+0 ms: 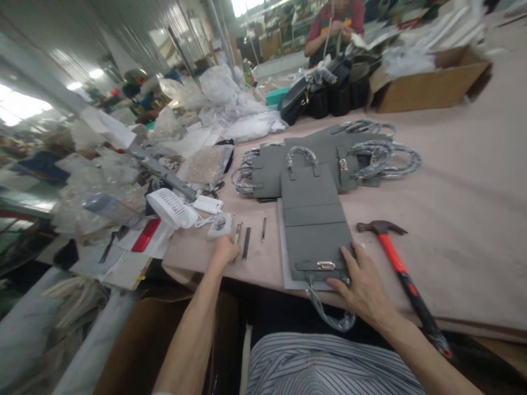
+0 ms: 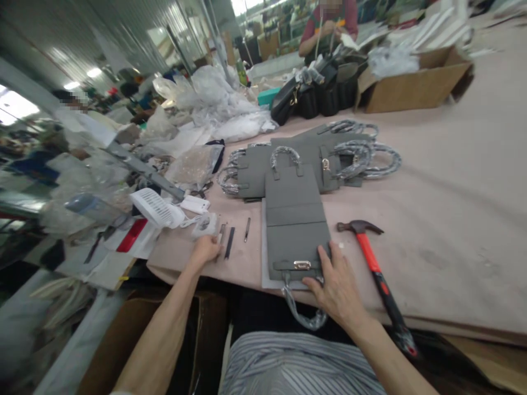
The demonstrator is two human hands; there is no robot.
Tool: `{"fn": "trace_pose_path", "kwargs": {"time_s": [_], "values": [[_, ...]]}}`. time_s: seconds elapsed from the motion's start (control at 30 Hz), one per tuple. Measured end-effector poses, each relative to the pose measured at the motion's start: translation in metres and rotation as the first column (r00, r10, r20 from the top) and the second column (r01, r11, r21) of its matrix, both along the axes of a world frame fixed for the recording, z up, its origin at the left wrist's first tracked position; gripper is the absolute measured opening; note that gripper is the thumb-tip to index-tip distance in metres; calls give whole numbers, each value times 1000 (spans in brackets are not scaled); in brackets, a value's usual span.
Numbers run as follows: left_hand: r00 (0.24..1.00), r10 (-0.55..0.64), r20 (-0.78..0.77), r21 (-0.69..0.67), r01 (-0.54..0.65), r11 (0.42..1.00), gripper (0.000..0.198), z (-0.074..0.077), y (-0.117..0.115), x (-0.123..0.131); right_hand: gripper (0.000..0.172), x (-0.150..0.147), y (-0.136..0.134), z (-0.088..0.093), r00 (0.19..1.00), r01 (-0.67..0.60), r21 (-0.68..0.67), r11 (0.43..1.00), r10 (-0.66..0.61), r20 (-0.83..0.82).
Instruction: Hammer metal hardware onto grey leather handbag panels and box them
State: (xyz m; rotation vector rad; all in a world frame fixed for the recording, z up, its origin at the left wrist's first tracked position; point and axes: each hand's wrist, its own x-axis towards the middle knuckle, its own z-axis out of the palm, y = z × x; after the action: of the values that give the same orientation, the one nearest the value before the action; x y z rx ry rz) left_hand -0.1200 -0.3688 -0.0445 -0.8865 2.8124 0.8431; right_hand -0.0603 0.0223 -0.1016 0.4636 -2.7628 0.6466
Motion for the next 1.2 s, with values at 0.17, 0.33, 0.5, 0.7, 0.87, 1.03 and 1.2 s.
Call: {"fn": "trace_pose_path", "kwargs": {"time_s": [0.17,0.33,0.5,0.7,0.87,1.03,1.2], "values": [[974,71,-215,368,14,930,31,-4,27,18,82,4,-1,1,996,-3,-97,995,12,90],[826,374,-422,819,170,548,46,-12,101,33,82,6,-4,8,986,30,-183,983,1,166],[852,154,-501,731,321,602,26,-10,141,44,84,6,-5,8,979,48,-209,977,-5,202],[799,-59,-598,539,456,708,21,-8,150,54,84,6,-5,6,984,42,-210,977,-4,179],[839,-10,-544,535,356,766,20,-9,154,56,85,5,-5,5,983,50,-206,977,-12,182],[873,52,-484,587,281,759,25,-11,155,64,84,5,-5,5,985,43,-210,977,-6,174],[869,61,-491,639,312,703,25,-19,154,70,84,4,-5,4,985,46,-204,978,-11,172]]}}
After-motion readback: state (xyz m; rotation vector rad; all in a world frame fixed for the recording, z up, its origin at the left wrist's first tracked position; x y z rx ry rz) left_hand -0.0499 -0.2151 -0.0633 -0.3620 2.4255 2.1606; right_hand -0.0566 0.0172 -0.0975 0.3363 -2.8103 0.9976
